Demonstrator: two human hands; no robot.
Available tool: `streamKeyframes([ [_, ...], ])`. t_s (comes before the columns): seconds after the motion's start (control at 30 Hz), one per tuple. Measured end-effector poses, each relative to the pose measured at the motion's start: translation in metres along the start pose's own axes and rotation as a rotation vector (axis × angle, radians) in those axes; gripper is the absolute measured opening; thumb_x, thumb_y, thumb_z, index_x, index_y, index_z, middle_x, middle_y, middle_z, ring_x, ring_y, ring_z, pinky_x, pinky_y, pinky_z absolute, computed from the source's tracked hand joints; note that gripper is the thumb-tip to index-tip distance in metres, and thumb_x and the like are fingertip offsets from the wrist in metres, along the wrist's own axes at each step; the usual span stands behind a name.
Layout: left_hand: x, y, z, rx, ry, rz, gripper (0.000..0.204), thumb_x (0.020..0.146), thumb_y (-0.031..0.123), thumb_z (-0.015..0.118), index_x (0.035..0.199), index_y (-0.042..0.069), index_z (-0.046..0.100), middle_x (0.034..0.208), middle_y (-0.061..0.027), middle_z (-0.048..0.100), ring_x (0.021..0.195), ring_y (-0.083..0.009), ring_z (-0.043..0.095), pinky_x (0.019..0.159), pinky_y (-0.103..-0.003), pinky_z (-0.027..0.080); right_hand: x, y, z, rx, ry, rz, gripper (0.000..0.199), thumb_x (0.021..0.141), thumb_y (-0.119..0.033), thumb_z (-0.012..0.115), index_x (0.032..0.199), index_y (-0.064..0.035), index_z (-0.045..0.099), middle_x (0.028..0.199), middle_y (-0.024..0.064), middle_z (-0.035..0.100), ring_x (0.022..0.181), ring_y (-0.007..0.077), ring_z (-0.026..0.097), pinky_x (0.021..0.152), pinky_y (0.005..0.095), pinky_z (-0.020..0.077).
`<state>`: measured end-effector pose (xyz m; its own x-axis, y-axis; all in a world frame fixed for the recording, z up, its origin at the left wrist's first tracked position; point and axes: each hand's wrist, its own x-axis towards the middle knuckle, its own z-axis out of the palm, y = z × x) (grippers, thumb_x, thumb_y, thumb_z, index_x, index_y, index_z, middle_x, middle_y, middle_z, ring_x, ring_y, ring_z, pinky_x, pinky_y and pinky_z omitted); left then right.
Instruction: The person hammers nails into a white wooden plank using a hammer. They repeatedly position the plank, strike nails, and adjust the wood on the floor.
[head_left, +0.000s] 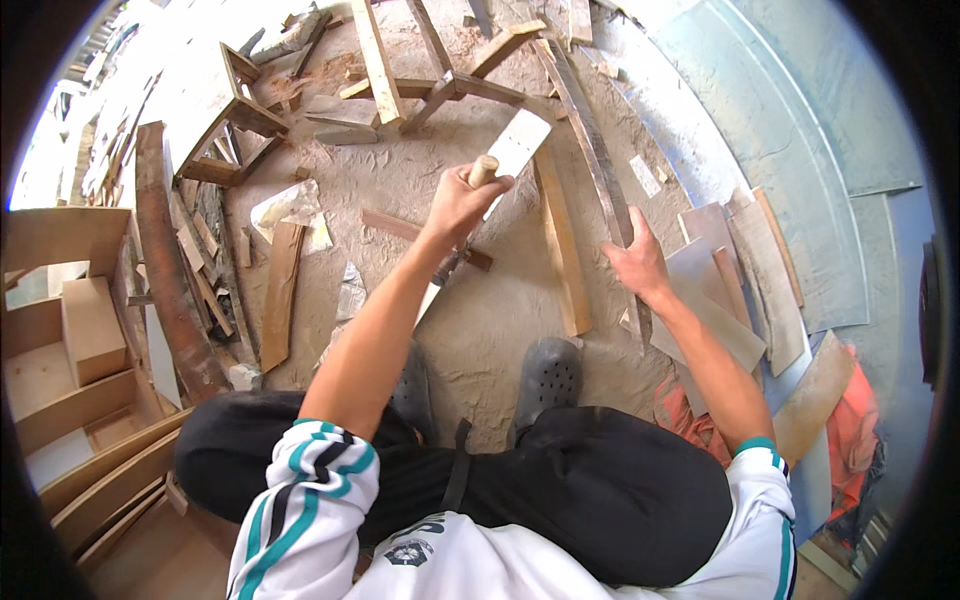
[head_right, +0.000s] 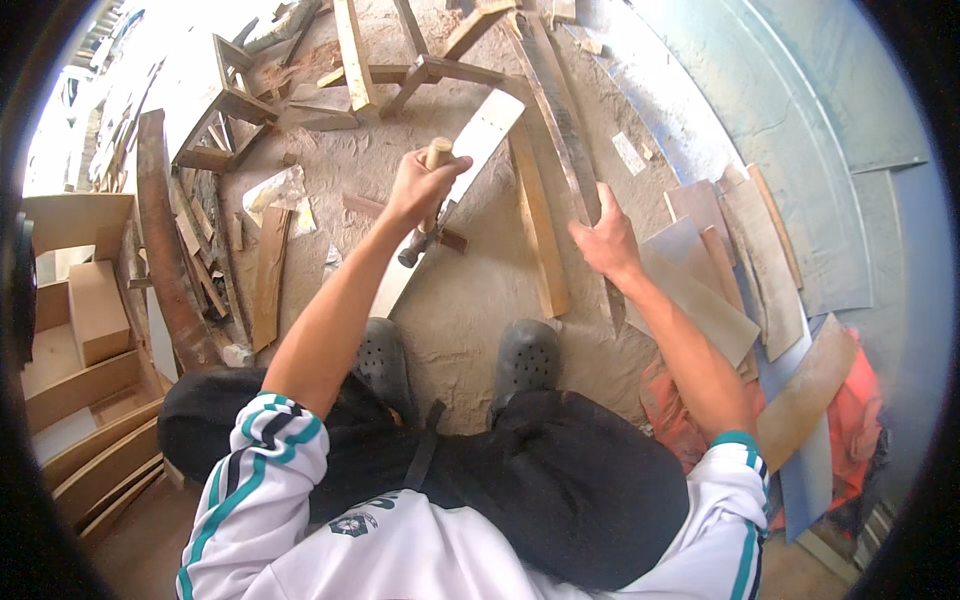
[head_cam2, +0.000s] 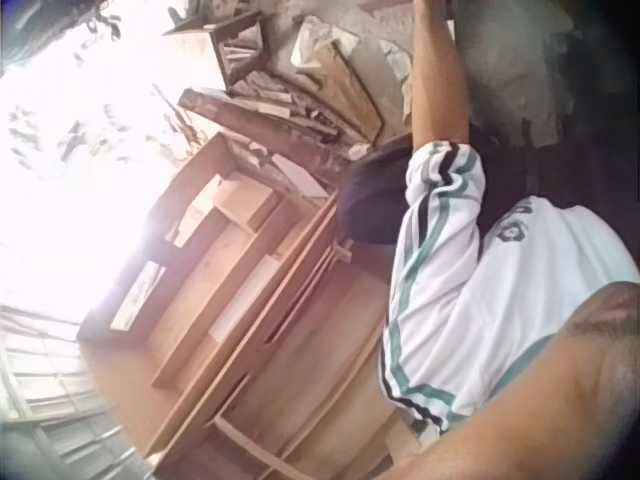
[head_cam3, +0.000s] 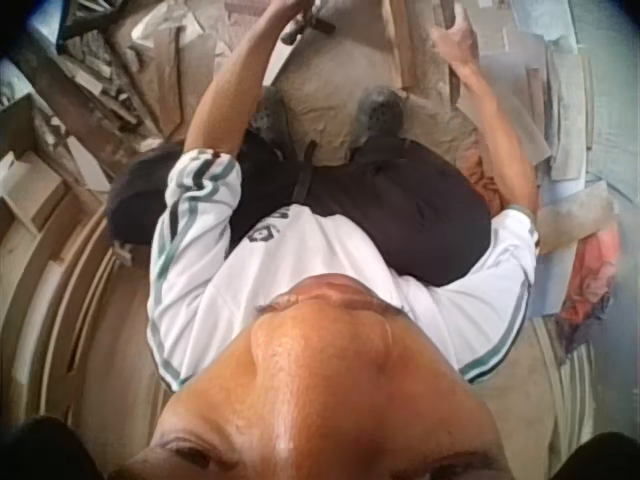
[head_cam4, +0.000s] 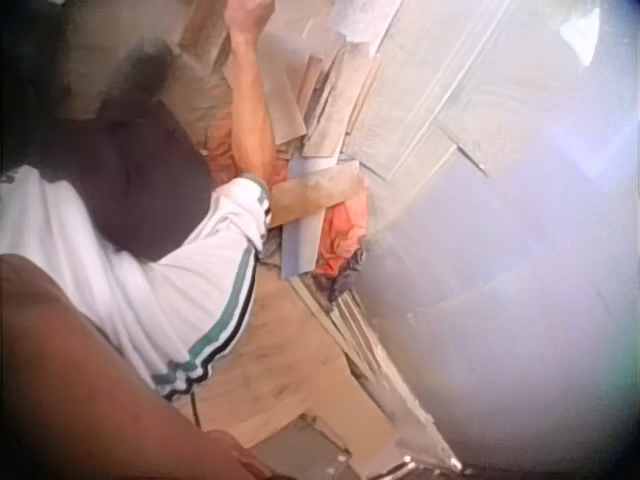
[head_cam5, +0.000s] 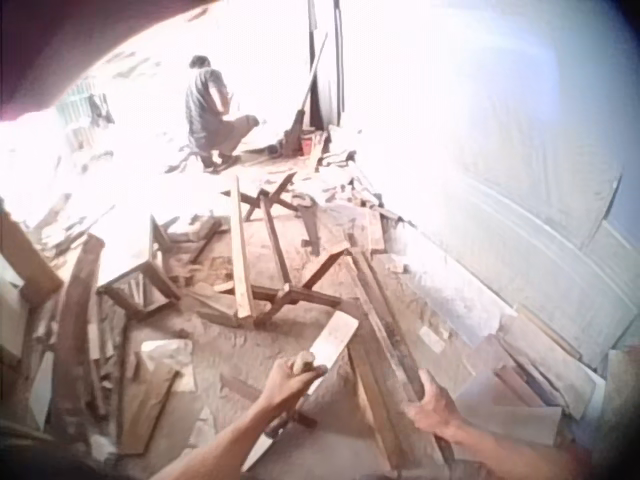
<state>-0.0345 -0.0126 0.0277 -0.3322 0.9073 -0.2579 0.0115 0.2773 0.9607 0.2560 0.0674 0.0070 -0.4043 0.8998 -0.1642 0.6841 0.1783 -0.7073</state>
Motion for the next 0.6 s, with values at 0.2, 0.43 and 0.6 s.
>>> streamKeyframes([
  [0.2,0.01,-0.007,-0.005,-0.04,-0.093,-0.026,0.02,0.079,0.021,0.074,0.074,0.006,0.06,0.062,0.0029,0.054,0.051,-0.0059,0.047,0.047,-0.026,0.036,0.005,-0.052,-0.038,-0.308,0.08,-0.034,0.078,0.077,-0.028,0.07,0.141,0.0063,0.04,0.126,0.0335,0.058,0.12,0.0445,0.057,0.101,0.044,0.0459],
  [0.43,0.015,-0.02,-0.001,-0.034,-0.158,0.019,0.034,0.073,0.032,0.07,0.083,0.0,0.068,0.069,-0.0112,0.065,0.064,-0.024,0.062,0.065,-0.038,0.049,0.027,-0.114,-0.048,-0.573,0.123,-0.104,0.073,0.08,-0.033,0.069,0.139,0.0028,0.044,0.118,0.0335,0.062,0.112,0.0473,0.059,0.096,0.048,0.0479],
  [0.6,0.016,-0.018,-0.009,0.053,-0.135,0.013,0.039,0.071,0.038,0.069,0.079,-0.001,0.068,0.069,-0.0188,0.067,0.066,-0.0315,0.066,0.068,-0.04,0.052,0.032,-0.133,-0.036,-0.651,0.126,0.019,0.074,0.085,-0.042,0.067,0.14,0.001,0.045,0.114,0.0341,0.063,0.109,0.0488,0.06,0.091,0.0504,0.0491],
])
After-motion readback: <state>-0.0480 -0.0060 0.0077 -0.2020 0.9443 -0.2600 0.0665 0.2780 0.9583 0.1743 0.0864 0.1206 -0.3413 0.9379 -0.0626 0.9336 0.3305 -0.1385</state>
